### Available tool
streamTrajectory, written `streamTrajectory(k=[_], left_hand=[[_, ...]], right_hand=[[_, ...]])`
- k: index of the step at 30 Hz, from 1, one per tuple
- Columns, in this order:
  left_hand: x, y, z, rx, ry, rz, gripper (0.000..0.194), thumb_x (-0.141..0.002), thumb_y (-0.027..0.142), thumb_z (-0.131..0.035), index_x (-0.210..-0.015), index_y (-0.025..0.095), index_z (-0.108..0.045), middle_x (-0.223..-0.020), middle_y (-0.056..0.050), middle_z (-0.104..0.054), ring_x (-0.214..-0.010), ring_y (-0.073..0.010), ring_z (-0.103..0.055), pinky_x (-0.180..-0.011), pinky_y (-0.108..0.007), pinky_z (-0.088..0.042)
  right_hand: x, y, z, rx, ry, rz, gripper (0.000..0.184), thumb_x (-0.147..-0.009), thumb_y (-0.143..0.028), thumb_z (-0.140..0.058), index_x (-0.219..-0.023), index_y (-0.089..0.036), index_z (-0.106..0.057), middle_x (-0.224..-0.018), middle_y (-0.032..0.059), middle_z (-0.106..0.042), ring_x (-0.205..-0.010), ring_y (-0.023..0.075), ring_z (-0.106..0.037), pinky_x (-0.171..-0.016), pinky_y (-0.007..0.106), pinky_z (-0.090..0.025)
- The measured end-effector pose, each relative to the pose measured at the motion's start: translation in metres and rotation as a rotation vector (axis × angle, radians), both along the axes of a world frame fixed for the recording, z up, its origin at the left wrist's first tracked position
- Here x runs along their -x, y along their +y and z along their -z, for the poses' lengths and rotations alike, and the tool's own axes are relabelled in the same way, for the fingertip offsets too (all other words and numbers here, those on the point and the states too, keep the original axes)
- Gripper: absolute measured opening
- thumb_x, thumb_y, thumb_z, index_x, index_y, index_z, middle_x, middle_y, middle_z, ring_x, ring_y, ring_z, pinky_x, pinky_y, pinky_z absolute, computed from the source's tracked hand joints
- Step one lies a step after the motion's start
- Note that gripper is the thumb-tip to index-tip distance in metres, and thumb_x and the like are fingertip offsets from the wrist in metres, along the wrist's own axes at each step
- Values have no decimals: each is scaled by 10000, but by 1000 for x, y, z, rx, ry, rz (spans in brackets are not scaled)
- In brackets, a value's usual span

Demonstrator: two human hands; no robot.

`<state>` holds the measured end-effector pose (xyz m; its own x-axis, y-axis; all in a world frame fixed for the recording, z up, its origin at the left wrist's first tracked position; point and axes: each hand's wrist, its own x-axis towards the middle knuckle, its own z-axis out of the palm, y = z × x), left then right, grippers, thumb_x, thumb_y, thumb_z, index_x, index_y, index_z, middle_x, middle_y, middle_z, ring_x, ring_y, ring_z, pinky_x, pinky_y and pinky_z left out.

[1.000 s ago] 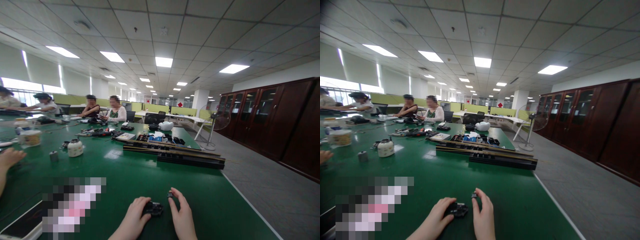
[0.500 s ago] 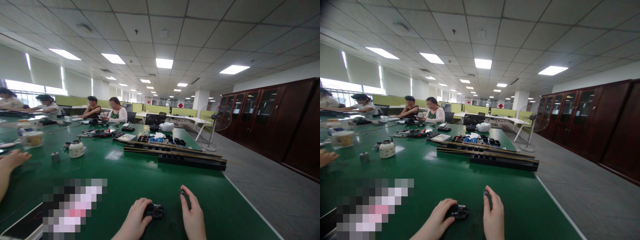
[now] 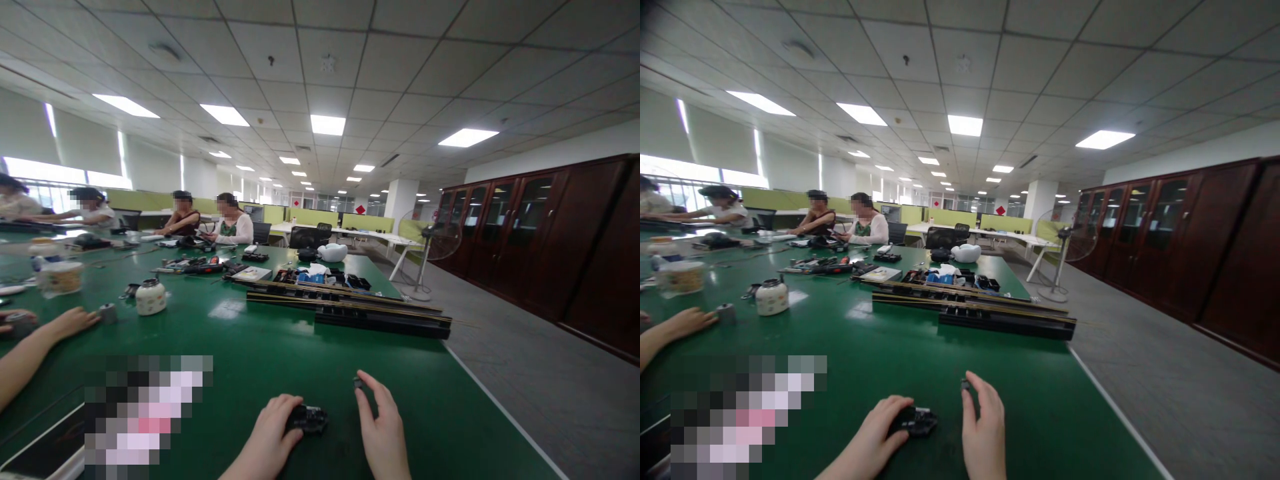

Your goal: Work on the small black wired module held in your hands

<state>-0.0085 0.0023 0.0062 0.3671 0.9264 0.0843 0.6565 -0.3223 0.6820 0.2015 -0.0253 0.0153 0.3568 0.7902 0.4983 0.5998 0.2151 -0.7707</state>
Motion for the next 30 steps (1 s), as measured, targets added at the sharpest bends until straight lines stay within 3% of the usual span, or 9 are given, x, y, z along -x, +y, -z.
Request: streamTrajectory(k=[4, 9, 14, 21, 30], left_hand=[[1, 1, 2, -25, -11, 1, 442, -688, 177, -488, -1125, 194, -546, -1197, -66, -568, -1131, -218, -472, -997, -343, -321], [1, 2, 1, -20, 9, 19, 460, -678, 155, -483, -1135, 166, -540, -1190, -80, -570, -1129, -211, -476, -993, -329, -331], [3, 6, 11, -70, -36, 19, 447, -679, 160, -489, -1120, 202, -550, -1178, -61, -585, -1115, -207, -490, -980, -324, -351], [1, 7, 12, -70, -19, 10, 450, -666, 153, -500, -1107, 211, -559, -1172, -55, -593, -1108, -207, -498, -972, -322, -358], [0, 6, 12, -65, -34, 7, 460, -653, 140, -491, -1105, 195, -556, -1161, -66, -600, -1098, -209, -503, -972, -331, -355]], right_hand=[[5, -2, -2, 43, -70, -46, 281, -809, -366, -479, -1009, -244, -635, -1065, 58, -653, -1047, 226, -558, -943, 392, -421], [16, -6, -2, 206, -122, -137, 243, -771, -283, -525, -971, -264, -661, -1057, 49, -653, -1076, 241, -535, -971, 403, -376], [30, -7, 1, 321, -122, -268, 224, -713, -223, -571, -906, -272, -674, -1047, 24, -659, -1144, 246, -488, -1007, 388, -327], [38, -4, 0, 310, -61, -307, 200, -728, -244, -568, -906, -256, -658, -1073, 35, -644, -1135, 228, -489, -996, 354, -328], [40, -1, 12, 382, -271, -352, 198, -686, -235, -607, -865, -306, -653, -1060, -15, -651, -1097, 222, -513, -1004, 384, -262]])
